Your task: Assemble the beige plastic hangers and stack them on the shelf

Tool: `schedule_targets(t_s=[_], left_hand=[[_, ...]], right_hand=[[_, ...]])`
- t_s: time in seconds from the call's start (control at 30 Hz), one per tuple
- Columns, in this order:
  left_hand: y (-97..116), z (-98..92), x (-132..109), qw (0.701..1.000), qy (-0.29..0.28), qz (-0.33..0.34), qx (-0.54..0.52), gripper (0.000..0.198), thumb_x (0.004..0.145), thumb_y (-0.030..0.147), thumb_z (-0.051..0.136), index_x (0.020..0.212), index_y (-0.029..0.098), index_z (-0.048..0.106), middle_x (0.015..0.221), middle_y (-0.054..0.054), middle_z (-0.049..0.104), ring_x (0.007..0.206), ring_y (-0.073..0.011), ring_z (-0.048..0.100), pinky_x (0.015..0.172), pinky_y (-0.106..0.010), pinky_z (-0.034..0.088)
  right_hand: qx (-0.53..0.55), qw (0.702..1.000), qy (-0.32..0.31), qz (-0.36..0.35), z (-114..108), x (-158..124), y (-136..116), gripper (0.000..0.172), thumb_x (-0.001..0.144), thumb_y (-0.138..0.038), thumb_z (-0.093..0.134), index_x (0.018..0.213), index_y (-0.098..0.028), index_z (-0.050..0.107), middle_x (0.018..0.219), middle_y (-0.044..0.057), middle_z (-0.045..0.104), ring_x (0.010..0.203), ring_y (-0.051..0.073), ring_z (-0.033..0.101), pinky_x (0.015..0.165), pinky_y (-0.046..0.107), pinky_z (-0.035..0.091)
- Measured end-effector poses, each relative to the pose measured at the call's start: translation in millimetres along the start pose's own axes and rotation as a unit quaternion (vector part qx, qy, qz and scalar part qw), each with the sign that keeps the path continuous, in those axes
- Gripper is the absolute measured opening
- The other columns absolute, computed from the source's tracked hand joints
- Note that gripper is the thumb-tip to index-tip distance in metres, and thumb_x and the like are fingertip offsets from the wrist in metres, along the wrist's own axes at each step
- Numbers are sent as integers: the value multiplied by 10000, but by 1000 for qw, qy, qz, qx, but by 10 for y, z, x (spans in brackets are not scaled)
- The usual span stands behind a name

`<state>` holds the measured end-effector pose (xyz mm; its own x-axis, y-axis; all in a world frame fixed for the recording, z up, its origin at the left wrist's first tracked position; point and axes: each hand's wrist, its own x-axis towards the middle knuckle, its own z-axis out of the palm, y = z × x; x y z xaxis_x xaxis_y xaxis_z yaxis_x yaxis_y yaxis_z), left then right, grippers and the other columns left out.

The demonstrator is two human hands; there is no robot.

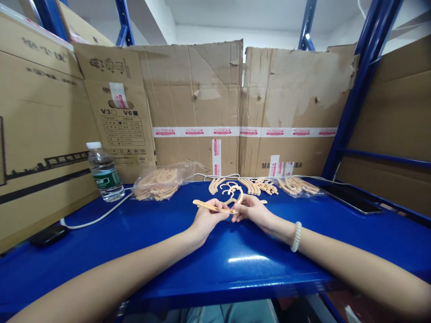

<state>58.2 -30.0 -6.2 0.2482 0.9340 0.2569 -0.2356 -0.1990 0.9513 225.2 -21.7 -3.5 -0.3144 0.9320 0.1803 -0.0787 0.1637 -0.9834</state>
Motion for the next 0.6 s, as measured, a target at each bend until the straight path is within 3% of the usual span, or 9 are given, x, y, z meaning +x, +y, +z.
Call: schedule_targets(t_s=[0.4, 0.6], left_hand=[[-1, 1, -13, 1000, -9, 3, 24, 352, 585, 231, 792, 573, 162, 446, 678, 19, 601, 671, -112, 568, 650, -226, 421], [-2, -11, 2, 999, 34, 4, 26, 310, 567, 207, 801, 712, 158, 532, 680, 33, 612, 649, -107, 569, 641, -222, 435]], right_hand=[[-37, 999, 16, -18, 18, -15, -27, 372, 650, -426, 743, 724, -185, 469, 550, -28, 613, 489, 131, 627, 487, 216, 435], [-55, 996, 22, -59, 20, -5, -37, 324, 647, -416, 740, 693, -180, 522, 641, -12, 602, 584, 133, 575, 564, 256, 444]])
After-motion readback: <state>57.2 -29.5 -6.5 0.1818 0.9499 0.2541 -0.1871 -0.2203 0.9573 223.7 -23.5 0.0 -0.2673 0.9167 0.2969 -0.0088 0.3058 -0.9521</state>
